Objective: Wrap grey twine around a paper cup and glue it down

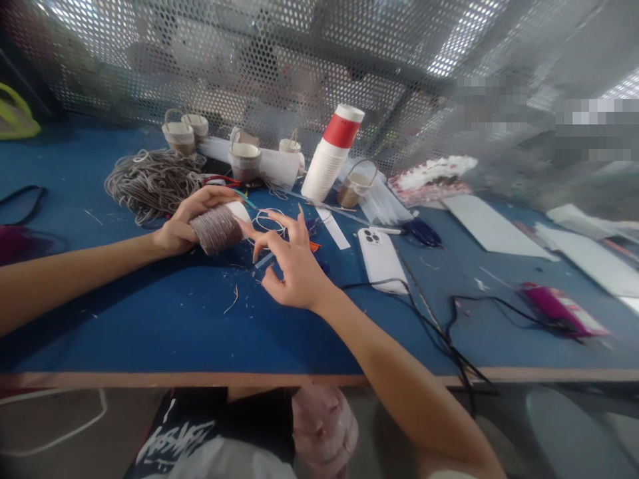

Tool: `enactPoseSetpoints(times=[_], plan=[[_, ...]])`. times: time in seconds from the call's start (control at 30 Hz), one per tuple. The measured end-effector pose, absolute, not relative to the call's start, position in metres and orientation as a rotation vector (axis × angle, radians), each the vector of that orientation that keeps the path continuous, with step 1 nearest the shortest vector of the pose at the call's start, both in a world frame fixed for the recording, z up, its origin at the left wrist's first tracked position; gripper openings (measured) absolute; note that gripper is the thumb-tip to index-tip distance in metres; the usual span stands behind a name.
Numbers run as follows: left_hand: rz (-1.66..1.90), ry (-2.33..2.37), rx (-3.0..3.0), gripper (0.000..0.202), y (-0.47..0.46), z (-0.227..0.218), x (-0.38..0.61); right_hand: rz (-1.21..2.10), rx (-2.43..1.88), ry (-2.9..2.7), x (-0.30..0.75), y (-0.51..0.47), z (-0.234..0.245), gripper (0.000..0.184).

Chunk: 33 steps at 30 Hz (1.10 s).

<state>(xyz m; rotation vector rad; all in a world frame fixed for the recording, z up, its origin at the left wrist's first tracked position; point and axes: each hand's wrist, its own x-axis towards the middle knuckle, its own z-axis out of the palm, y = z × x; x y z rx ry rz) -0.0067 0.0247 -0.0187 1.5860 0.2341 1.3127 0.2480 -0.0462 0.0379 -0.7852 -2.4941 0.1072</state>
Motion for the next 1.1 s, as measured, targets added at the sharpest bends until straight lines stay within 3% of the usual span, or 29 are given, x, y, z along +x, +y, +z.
enactPoseSetpoints(times=[0.2, 0.4, 0.53, 0.73, 0.93, 1.1], plan=[[1.364, 0.253, 1.425, 0.066, 0.024, -0.019, -0.006, 0.118, -0.828, -2.499, 0.250, -0.048, 0.046, 0.021], [1.406, 0.339, 1.291, 0.061, 0.023, -0.014, -0.009, 0.104, -0.817, -2.556, 0.250, -0.045, 0.038, 0.016], [1.400, 0.448, 1.201, 0.064, 0.018, -0.008, -0.006, 0.042, -0.718, -2.427, 0.251, -0.043, 0.035, 0.020], [1.327, 0.485, 1.218, 0.074, 0.011, -0.004, -0.001, -0.017, -0.852, -2.472, 0.247, -0.047, 0.038, 0.045], [1.282, 0.492, 1.290, 0.087, 0.010, -0.002, -0.004, -0.063, -0.929, -2.641, 0.243, -0.047, 0.040, 0.030], [1.294, 0.562, 1.281, 0.088, 0.006, 0.003, -0.002, -0.132, -0.926, -2.640, 0.244, -0.047, 0.037, 0.036]])
